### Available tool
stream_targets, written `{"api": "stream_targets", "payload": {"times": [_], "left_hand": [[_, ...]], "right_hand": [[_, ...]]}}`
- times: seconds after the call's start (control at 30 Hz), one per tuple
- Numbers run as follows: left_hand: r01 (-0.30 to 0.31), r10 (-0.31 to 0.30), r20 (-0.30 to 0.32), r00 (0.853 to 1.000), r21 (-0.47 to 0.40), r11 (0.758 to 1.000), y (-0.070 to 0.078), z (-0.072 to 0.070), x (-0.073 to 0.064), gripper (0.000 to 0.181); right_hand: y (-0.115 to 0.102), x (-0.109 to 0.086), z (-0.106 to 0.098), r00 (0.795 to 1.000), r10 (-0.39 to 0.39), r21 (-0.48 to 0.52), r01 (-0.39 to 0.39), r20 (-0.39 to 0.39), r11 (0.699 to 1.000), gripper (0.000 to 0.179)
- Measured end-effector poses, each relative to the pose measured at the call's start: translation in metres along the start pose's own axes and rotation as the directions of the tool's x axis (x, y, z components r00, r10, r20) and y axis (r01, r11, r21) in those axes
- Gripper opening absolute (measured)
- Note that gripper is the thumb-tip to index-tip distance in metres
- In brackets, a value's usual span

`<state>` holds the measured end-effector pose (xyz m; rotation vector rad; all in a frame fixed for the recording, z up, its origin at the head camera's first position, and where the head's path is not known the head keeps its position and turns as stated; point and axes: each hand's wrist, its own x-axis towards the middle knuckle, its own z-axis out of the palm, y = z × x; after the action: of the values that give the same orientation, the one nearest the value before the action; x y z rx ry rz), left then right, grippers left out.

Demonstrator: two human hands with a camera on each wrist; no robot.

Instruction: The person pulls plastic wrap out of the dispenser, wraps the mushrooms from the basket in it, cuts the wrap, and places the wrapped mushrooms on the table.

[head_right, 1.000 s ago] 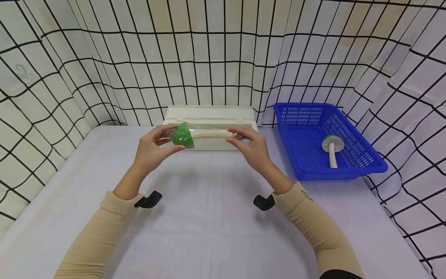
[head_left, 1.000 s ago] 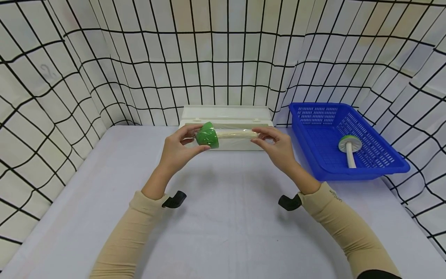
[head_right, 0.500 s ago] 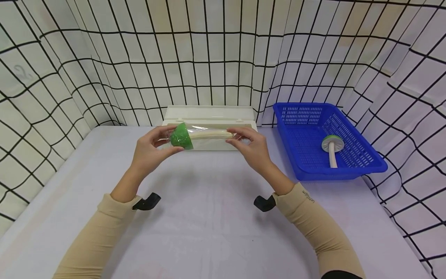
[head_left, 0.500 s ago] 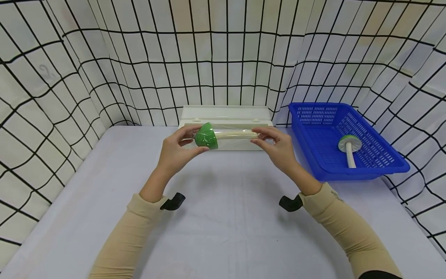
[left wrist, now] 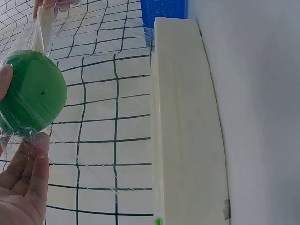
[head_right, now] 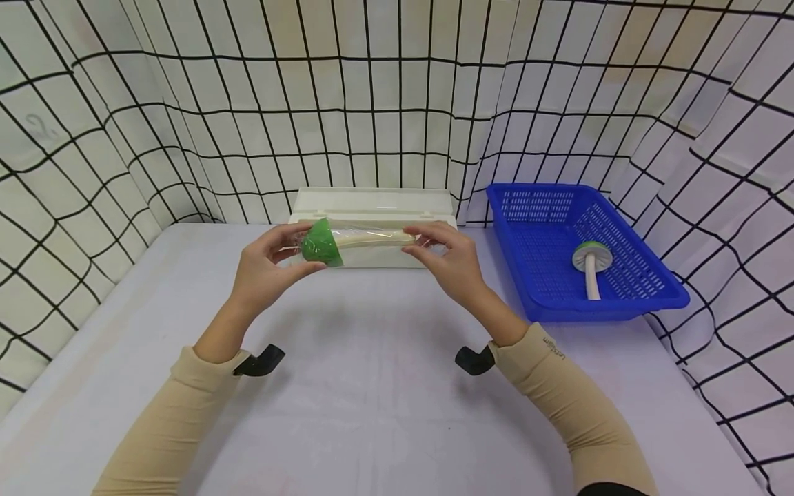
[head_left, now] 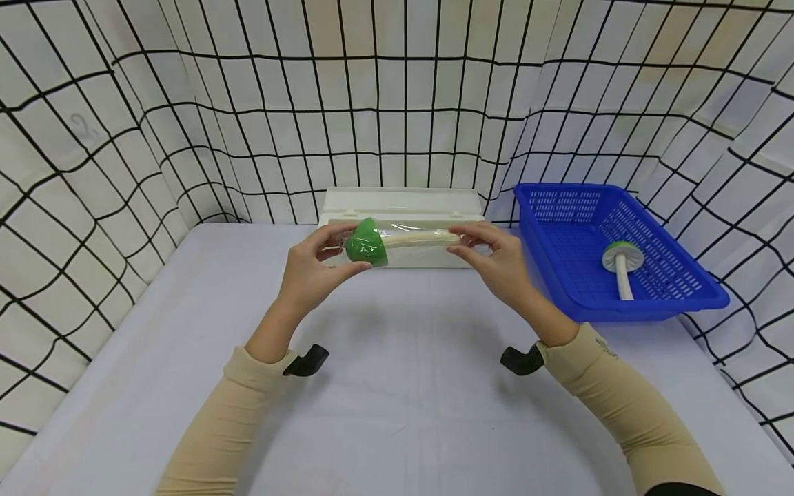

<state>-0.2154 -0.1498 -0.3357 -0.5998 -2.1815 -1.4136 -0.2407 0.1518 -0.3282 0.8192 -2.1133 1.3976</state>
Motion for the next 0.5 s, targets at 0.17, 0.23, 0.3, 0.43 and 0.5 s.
{"api": "stream_targets", "payload": {"times": [0.17, 0.23, 0.3, 0.43, 0.5], "left_hand": [[0.002, -0.002, 0.000, 1.000, 0.002, 1.000, 0.0033, -0.0015, -0.0016, 0.065], [0.000, 0.000, -0.001, 1.000, 0.001, 1.000, 0.0045, -0.0021, -0.0021, 0.065], [-0.004, 0.004, -0.003, 1.000, 0.002, 1.000, 0.0054, -0.0024, -0.0022, 0.065], [-0.012, 0.012, -0.005, 1.000, 0.005, 1.000, 0.0059, -0.0026, -0.0019, 0.065], [-0.014, 0.014, -0.005, 1.000, 0.008, 1.000, 0.0058, -0.0025, -0.0016, 0.065]], "right_hand": [[-0.0007, -0.0009, -0.0002, 1.000, -0.018, 0.011, 0.018, -0.001, 1.000, 0.028], [-0.0010, -0.0010, -0.0003, 1.000, -0.030, 0.019, 0.030, -0.003, 0.999, 0.028], [-0.0011, -0.0012, -0.0002, 0.999, -0.037, 0.023, 0.038, -0.005, 0.999, 0.028], [-0.0016, -0.0016, -0.0011, 0.999, -0.043, 0.022, 0.044, -0.009, 0.999, 0.028], [-0.0024, -0.0019, -0.0018, 0.999, -0.042, 0.018, 0.042, -0.009, 0.999, 0.028]]}}
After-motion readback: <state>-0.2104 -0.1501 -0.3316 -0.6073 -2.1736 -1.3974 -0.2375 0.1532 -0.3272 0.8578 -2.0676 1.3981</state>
